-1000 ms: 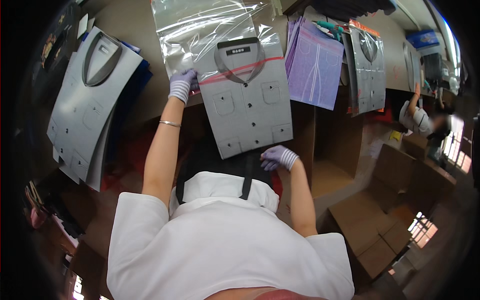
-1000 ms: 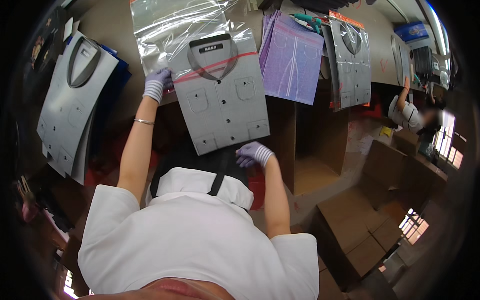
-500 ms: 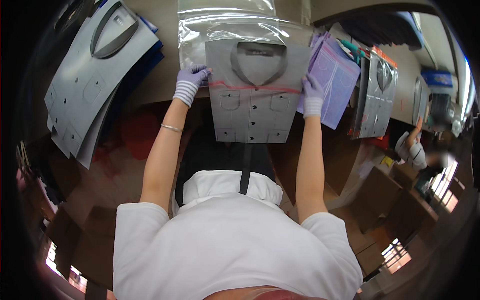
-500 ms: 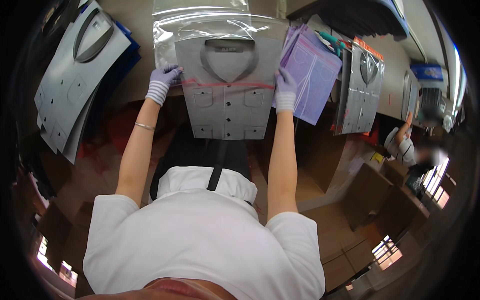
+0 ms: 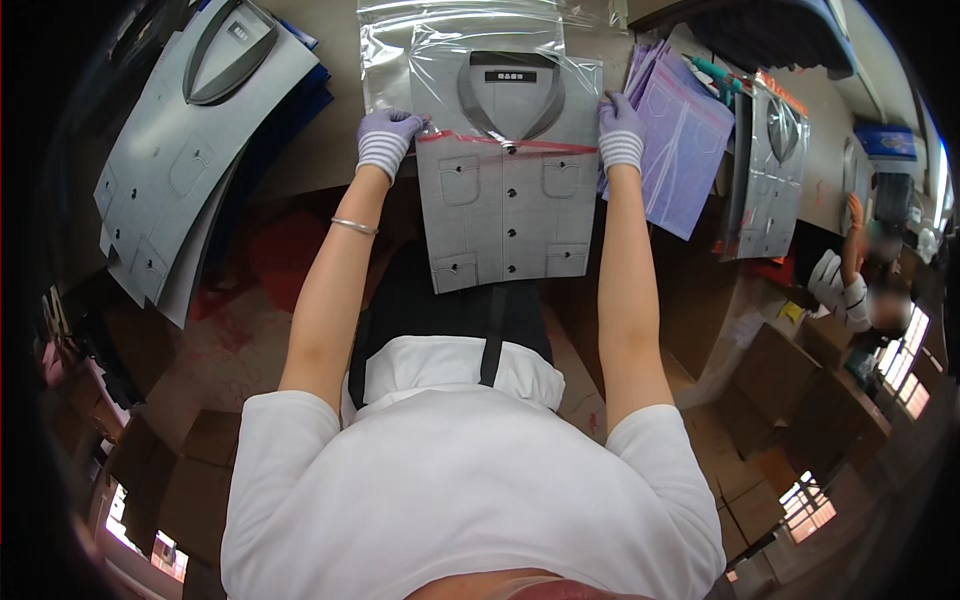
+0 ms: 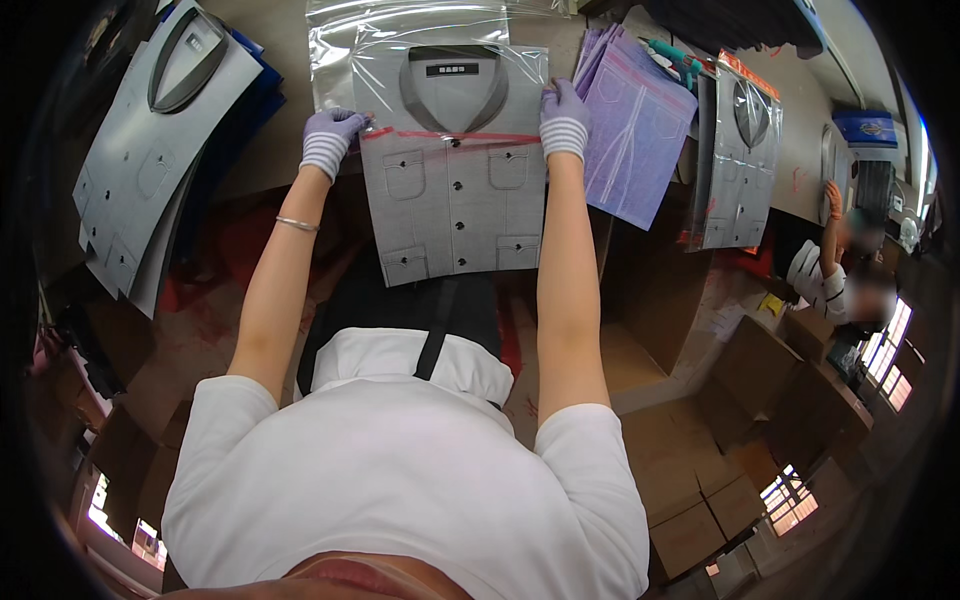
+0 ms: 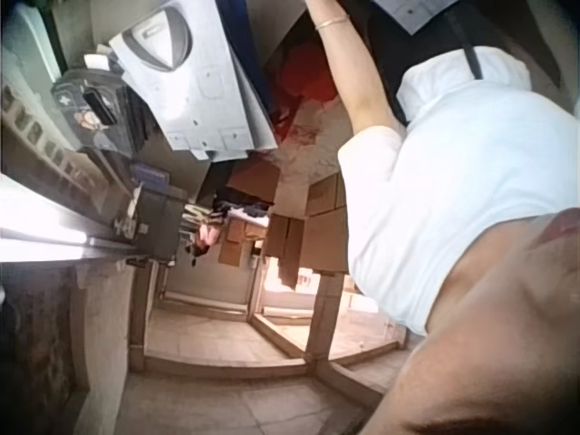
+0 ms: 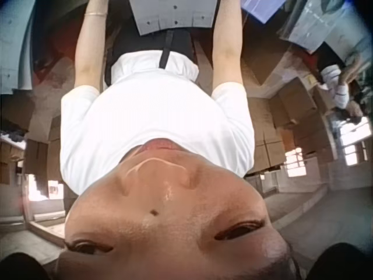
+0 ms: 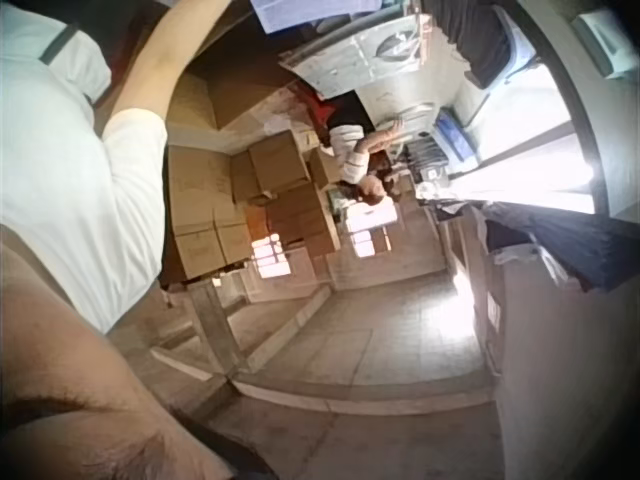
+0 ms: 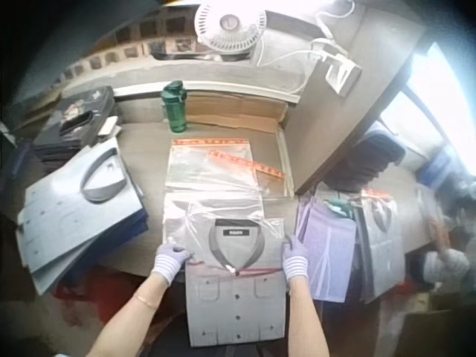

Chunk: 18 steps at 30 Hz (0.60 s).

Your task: The person is packaging folded shirts into plastic bags and placing them into a cardboard box.

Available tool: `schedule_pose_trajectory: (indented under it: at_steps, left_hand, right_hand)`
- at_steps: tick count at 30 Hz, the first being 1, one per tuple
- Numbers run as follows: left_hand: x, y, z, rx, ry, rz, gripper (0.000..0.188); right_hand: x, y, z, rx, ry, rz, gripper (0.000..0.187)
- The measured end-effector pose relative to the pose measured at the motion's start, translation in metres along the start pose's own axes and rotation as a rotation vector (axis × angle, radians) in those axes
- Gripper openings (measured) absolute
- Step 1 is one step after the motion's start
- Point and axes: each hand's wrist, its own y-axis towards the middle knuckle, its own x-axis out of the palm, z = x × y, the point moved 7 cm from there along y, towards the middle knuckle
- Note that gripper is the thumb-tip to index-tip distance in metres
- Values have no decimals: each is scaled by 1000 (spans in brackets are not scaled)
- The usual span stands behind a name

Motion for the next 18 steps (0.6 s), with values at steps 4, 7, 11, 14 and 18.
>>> schedule_pose_trajectory:
  at_steps: [4,7,11,14,18]
  left_hand:
    - [-4,-3,-13,-54,62,-38,38]
    - [-7,-29,-31,-39,-304,-125,31]
    - [11,-53,-68,-49,-497,-176,21]
    - [4,-70,-73,0,-487,-223,17]
    - [0,-120,-74,-121,-319,-476,12]
  right_hand:
    - [11,-15,18,94,192,-132,26]
    - [4,-54,41,280,506,-204,28]
    - [3,-110,59,366,610,-72,29]
    - [-6,-119,36,364,659,-18,29]
    - [-39,-185,38,314,511,-65,29]
